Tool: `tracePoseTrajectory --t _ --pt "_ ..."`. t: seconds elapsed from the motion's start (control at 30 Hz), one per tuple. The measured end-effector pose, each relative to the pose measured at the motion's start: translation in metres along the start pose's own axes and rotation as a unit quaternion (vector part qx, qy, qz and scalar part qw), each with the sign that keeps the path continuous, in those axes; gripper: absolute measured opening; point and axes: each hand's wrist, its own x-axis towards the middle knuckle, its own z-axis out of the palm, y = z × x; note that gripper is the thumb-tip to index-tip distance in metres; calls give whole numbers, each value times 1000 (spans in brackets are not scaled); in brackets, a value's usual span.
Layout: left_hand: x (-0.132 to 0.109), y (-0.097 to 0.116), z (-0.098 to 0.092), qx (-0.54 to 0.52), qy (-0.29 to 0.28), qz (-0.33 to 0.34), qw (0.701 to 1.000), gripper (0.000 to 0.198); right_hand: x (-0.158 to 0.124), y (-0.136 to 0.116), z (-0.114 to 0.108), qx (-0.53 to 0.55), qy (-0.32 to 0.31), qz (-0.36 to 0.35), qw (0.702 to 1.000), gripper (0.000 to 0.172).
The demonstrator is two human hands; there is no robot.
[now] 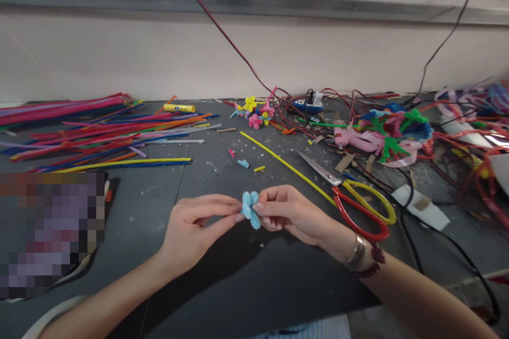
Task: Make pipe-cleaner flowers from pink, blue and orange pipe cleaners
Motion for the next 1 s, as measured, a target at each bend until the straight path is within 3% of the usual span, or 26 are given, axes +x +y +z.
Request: tracePoseTrajectory --t 1.0 --pt "-7 -3 7 -14 13 -14 1000 10 1 4 5 7 12 12 1000 21"
